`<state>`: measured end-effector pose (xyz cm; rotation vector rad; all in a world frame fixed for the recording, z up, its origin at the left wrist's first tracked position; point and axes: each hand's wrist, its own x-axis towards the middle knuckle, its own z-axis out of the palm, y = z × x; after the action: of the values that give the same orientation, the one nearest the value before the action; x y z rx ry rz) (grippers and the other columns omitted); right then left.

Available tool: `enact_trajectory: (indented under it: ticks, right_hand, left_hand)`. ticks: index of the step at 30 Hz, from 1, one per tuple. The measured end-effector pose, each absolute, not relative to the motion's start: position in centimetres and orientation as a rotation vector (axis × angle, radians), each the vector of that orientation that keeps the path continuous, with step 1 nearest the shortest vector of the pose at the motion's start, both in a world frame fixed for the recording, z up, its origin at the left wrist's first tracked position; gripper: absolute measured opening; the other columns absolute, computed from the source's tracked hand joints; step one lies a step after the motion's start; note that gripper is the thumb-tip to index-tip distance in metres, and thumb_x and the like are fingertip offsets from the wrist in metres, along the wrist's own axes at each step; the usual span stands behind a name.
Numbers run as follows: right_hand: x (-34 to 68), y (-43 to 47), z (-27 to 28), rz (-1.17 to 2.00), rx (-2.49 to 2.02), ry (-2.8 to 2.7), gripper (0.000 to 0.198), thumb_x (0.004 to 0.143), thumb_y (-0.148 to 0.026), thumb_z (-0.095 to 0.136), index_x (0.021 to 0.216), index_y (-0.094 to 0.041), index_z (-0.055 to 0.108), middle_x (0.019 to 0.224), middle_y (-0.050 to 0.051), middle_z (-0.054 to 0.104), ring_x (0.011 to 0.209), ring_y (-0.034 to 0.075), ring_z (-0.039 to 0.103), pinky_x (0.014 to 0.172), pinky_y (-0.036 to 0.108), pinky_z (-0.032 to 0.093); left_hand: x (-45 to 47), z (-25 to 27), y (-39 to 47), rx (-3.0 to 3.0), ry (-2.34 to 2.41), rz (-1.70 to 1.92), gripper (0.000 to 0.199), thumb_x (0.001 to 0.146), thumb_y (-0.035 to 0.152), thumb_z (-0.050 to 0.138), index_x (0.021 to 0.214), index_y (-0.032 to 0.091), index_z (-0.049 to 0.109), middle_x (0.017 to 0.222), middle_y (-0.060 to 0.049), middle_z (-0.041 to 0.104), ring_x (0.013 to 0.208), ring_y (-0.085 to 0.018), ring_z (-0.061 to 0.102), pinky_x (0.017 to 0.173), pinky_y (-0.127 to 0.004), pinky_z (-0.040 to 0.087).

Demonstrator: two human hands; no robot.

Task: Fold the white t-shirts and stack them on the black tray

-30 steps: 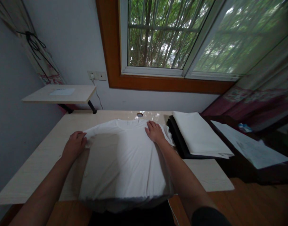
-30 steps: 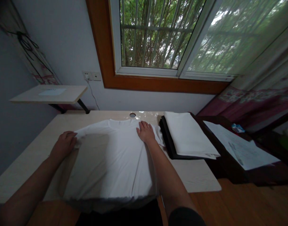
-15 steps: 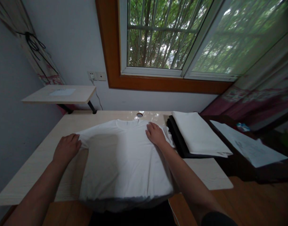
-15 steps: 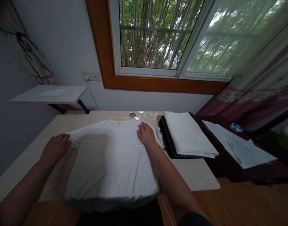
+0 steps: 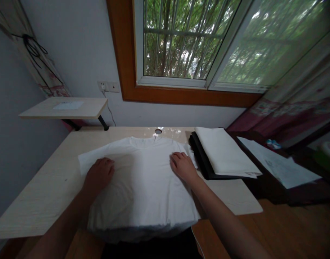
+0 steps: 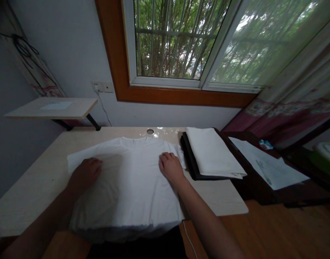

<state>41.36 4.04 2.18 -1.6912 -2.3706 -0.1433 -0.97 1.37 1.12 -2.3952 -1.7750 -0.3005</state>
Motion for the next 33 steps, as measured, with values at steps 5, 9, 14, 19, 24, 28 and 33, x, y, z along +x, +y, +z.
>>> enact_trajectory:
  ticks: [5, 9, 14, 19, 24, 28, 33]
  right_hand:
    - [41.6, 3.1, 0.0, -0.180, -1.651, -2.273, 0.037, 0.100, -0.028, 0.048, 0.135, -0.023, 0.060, 0.140, 0.009, 0.060, 0.126, 0.029, 0.051, 0.103, 0.042, 0.044]
    - [41.6, 3.7, -1.1, -0.204, -1.633, -2.216, 0.041, 0.100, -0.029, 0.047, 0.139, -0.021, 0.057, 0.143, 0.010, 0.058, 0.130, 0.029, 0.049, 0.109, 0.045, 0.041]
    - [41.4, 5.6, -1.0, -0.225, -1.683, -2.202, 0.043, 0.101, -0.031, 0.044, 0.141, -0.020, 0.057, 0.146, 0.010, 0.056, 0.133, 0.030, 0.046, 0.113, 0.045, 0.037]
    - [41.4, 8.3, -1.1, -0.238, -1.723, -2.218, 0.046, 0.101, -0.031, 0.044, 0.143, -0.017, 0.055, 0.149, 0.012, 0.054, 0.135, 0.030, 0.044, 0.116, 0.045, 0.033]
    - [41.6, 11.7, -1.5, -0.259, -1.727, -2.232, 0.047, 0.101, -0.033, 0.042, 0.143, -0.015, 0.055, 0.149, 0.014, 0.054, 0.136, 0.030, 0.044, 0.116, 0.046, 0.031]
    - [41.7, 14.3, -1.6, -0.257, -1.728, -2.262, 0.047, 0.102, -0.034, 0.042, 0.144, -0.016, 0.054, 0.151, 0.013, 0.052, 0.137, 0.029, 0.044, 0.116, 0.045, 0.031]
    - [42.2, 16.8, -1.8, -0.246, -1.715, -2.290, 0.048, 0.103, -0.035, 0.041, 0.147, -0.017, 0.053, 0.154, 0.012, 0.050, 0.140, 0.028, 0.042, 0.117, 0.044, 0.031]
  left_hand:
    - [1.8, -1.1, -0.6, -2.263, -1.811, -0.380, 0.044, 0.100, 0.039, 0.042, 0.135, 0.017, 0.058, 0.137, -0.017, 0.060, 0.123, -0.031, 0.057, 0.109, -0.050, 0.044]
    - [1.2, -1.9, 0.1, -2.255, -1.790, -0.395, 0.047, 0.102, 0.037, 0.038, 0.141, 0.017, 0.052, 0.148, -0.018, 0.053, 0.135, -0.032, 0.051, 0.116, -0.055, 0.036]
    - [0.4, -2.5, 2.9, -2.291, -1.814, -0.340, 0.049, 0.102, 0.035, 0.034, 0.144, 0.017, 0.051, 0.153, -0.017, 0.050, 0.143, -0.031, 0.044, 0.120, -0.055, 0.030]
    - [0.2, -2.7, 5.8, -2.298, -1.857, -0.375, 0.052, 0.102, 0.037, 0.034, 0.147, 0.018, 0.048, 0.157, -0.017, 0.045, 0.145, -0.030, 0.041, 0.121, -0.056, 0.026]
    - [0.2, -2.3, 8.6, -2.303, -1.884, -0.301, 0.054, 0.102, 0.039, 0.032, 0.149, 0.017, 0.046, 0.159, -0.017, 0.043, 0.149, -0.030, 0.037, 0.121, -0.056, 0.026]
    - [0.2, -2.0, 10.4, -2.312, -1.920, -0.297, 0.055, 0.103, 0.041, 0.032, 0.151, 0.016, 0.045, 0.161, -0.017, 0.040, 0.151, -0.029, 0.034, 0.121, -0.056, 0.025]
    - [0.1, -2.1, 12.0, -2.303, -1.928, -0.280, 0.057, 0.104, 0.042, 0.029, 0.152, 0.017, 0.043, 0.164, -0.015, 0.035, 0.152, -0.028, 0.031, 0.123, -0.056, 0.022]
